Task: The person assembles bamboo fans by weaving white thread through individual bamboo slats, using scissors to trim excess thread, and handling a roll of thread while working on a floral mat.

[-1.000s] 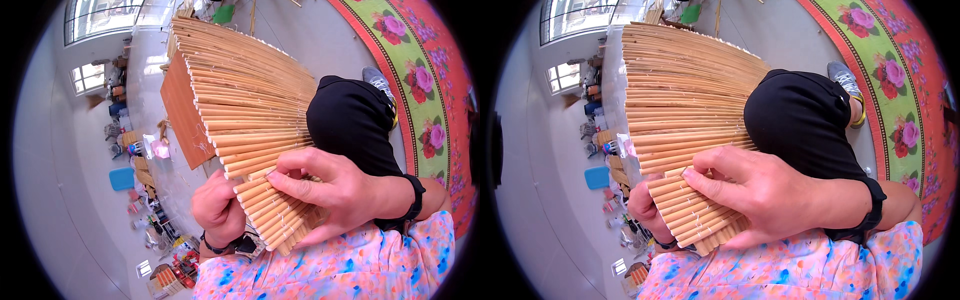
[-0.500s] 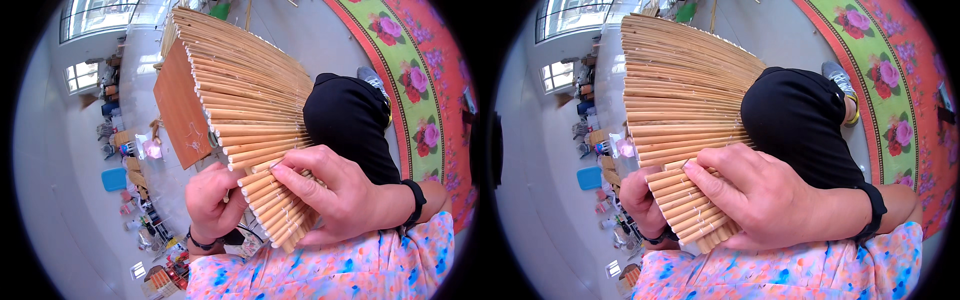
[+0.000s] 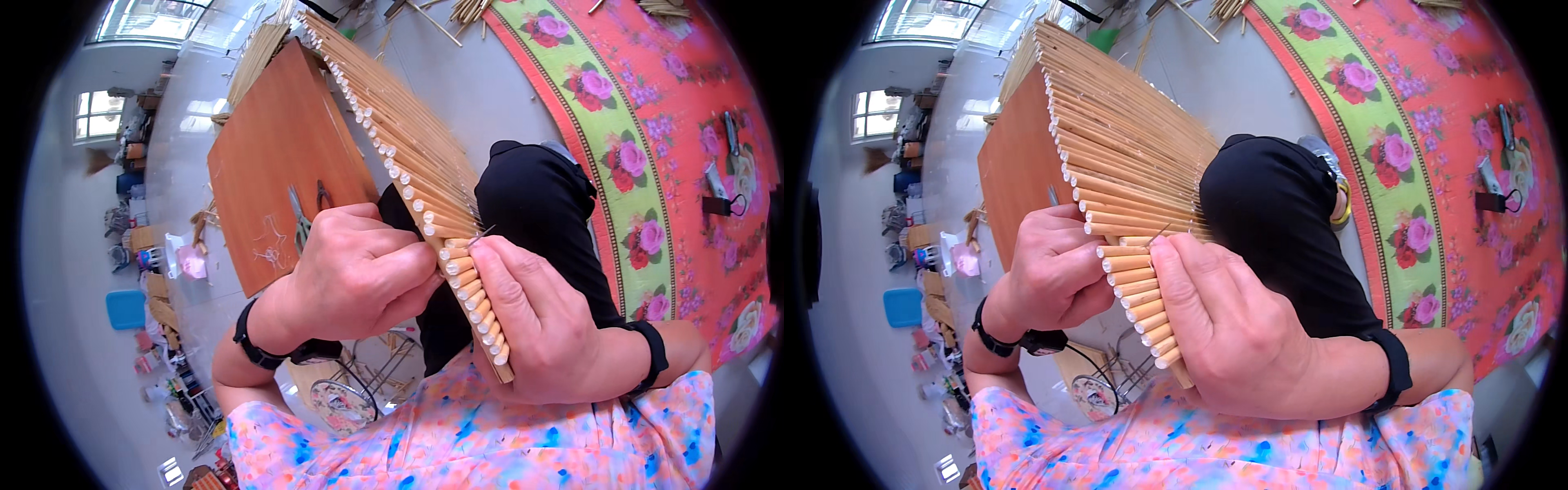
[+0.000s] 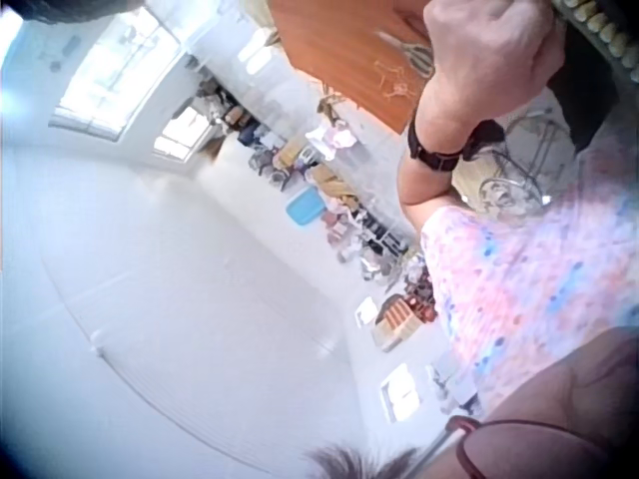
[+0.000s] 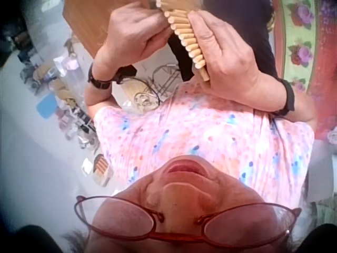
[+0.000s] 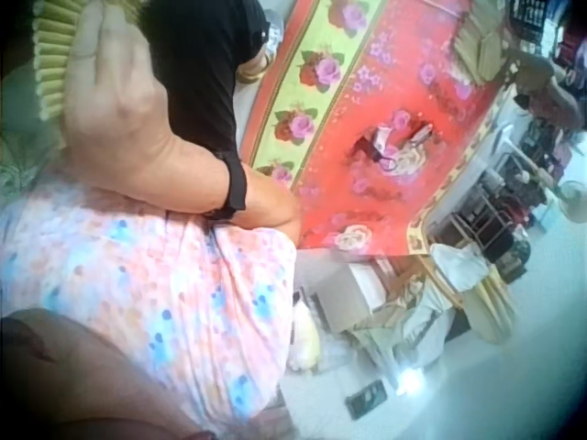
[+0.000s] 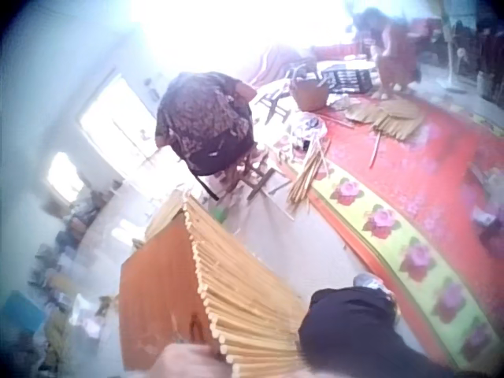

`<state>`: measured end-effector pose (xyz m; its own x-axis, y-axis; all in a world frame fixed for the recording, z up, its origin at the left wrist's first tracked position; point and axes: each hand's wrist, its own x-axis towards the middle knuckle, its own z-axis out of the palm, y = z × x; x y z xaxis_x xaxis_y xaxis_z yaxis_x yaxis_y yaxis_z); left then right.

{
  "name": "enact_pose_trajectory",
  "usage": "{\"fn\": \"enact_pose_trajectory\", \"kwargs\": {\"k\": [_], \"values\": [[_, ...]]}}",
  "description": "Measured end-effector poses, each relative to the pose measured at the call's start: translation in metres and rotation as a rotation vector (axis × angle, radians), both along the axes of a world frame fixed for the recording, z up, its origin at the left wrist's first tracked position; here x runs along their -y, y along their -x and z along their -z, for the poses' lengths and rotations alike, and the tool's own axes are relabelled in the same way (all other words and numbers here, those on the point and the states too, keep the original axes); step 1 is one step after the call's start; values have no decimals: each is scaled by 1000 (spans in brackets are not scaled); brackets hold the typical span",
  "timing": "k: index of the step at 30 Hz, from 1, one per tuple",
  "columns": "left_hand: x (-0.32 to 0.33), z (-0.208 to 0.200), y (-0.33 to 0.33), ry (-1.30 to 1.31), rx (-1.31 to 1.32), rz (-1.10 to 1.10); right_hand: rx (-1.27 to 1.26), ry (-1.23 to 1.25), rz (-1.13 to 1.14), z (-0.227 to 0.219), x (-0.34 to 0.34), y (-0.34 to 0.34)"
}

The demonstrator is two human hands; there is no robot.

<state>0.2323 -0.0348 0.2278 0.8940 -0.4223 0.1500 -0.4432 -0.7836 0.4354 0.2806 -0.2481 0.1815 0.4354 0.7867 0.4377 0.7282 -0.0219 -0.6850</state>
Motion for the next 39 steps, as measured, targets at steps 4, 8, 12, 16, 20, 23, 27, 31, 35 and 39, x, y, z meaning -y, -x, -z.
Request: {"fn": "enact_pose_trajectory", "kwargs": {"k": [4, 8, 12, 16, 20, 23, 27, 31, 35, 39], "values": [[-6, 9, 6, 57, 20, 0, -56, -7, -18, -3, -4, 2], [-17, 3, 18, 22, -12, 53, -111, 43, -4, -1, 1, -2], [-36, 7, 66, 84, -103, -81, -54, 26, 24, -4, 0, -12], [-23, 11, 78, 225, 18, -229, -70, 75, -19, -13, -3, -13], [1, 25, 77, 415, 151, -380, -97, 168, -30, -16, -1, -9], [10, 38, 73, 477, 256, -471, -144, 227, 17, -16, 3, -4], [13, 48, 70, 409, 291, -515, -3, 133, 20, -15, -1, -1], [10, 49, 68, 388, 298, -503, 26, 155, -5, -17, -3, -2], [9, 50, 65, 404, 321, -478, -23, 213, 9, -17, 0, -1], [8, 51, 64, 412, 337, -479, -51, 220, 28, -17, 1, 0]]}}
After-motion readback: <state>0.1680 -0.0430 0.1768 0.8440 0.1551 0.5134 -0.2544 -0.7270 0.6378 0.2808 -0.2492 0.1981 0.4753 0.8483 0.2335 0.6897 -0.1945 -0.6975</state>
